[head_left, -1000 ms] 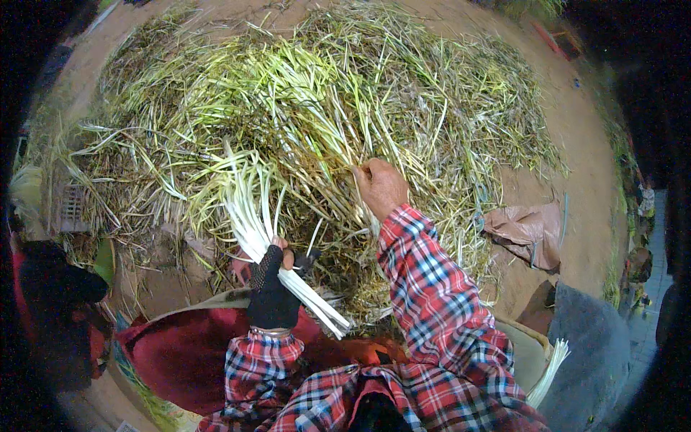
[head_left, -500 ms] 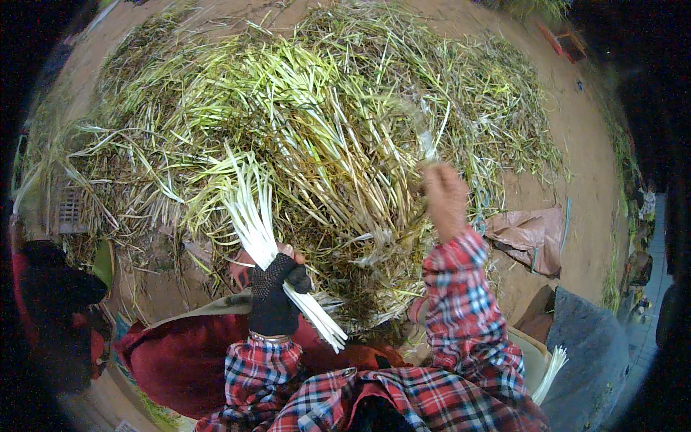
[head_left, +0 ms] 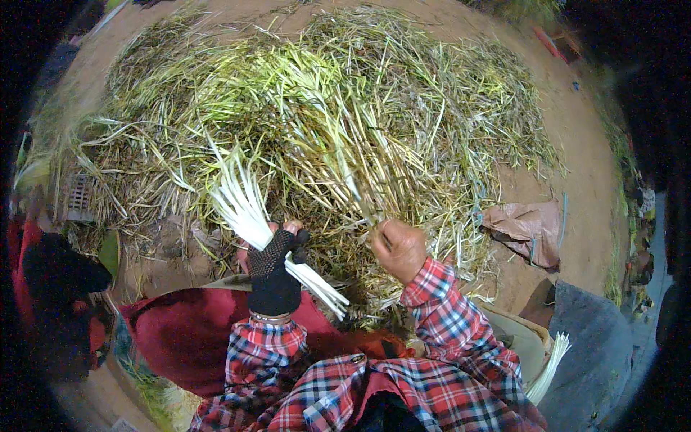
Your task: The person sits on the ground and processes a large pile of plant stalks by hand. They repeatedly pick up stalks, strip the outer layers, and gather the cleaned white inner stalks into a bundle held in the left hand.
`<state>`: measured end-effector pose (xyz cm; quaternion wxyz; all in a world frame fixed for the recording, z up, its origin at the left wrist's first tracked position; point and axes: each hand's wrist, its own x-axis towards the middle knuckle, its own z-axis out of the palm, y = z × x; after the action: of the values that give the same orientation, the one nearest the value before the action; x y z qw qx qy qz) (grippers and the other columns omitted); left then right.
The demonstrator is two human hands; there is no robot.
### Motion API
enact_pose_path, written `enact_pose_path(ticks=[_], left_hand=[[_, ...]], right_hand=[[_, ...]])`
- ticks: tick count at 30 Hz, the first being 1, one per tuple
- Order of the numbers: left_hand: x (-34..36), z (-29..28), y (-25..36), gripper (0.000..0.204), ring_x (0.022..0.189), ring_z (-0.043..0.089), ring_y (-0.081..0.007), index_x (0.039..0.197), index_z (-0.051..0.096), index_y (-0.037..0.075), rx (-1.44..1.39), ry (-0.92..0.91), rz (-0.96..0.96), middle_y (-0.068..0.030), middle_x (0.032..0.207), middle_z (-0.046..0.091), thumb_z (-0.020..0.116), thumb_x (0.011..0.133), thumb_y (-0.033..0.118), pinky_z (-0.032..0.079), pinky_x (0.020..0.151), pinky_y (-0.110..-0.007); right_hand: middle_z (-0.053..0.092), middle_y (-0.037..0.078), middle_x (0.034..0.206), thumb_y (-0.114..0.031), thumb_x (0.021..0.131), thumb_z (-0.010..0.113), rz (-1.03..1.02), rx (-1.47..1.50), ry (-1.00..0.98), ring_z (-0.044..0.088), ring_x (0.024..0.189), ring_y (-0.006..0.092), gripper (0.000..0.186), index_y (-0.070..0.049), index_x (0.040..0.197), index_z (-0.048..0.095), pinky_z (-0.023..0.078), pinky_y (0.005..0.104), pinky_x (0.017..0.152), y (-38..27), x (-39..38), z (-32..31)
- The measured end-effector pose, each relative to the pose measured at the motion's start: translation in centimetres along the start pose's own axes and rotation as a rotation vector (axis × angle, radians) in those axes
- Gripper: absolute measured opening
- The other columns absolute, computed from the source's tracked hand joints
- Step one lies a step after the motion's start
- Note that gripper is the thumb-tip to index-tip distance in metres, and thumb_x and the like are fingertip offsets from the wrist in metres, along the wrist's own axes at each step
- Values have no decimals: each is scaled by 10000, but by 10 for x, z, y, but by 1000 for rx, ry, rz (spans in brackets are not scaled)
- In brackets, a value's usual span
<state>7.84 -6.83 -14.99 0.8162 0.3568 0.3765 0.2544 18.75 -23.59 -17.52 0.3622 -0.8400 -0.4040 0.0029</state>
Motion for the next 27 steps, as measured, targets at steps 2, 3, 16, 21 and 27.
enact_pose_path(ticks=[2,3,16,21,27], left_hand=[[-3,-1,1,213,550,550,-123,787,477,55,70,-16,41,-70,707,577,646,662,17,399,428,-206],[-3,1,0,215,547,548,-128,777,486,56,158,42,31,-69,722,581,658,651,26,398,428,-203],[-18,-13,-30,208,644,506,-117,828,489,42,281,-226,-108,-32,733,524,639,686,66,423,532,-238],[-13,-11,-33,199,629,513,-113,799,521,27,531,-322,8,-29,723,555,664,668,72,426,560,-238],[-18,-12,-28,206,598,516,-117,788,519,28,367,-349,-118,-27,677,532,671,652,57,433,522,-237]], right_hand=[[500,118,564,-65,706,589,-27,20,-22,512,479,241,100,-16,654,519,402,321,436,-14,-8,3],[500,120,567,-65,705,590,-31,37,-24,517,487,246,100,-16,657,518,404,324,440,-19,-10,4],[526,120,715,-129,775,552,63,236,-19,519,628,225,141,11,782,539,413,298,545,-40,-7,12],[512,123,693,-151,777,542,50,363,-184,512,637,252,149,-3,771,531,406,337,555,-35,12,19],[513,99,654,-86,777,534,-16,30,-16,510,567,211,113,-10,698,507,405,317,484,-9,14,23]])
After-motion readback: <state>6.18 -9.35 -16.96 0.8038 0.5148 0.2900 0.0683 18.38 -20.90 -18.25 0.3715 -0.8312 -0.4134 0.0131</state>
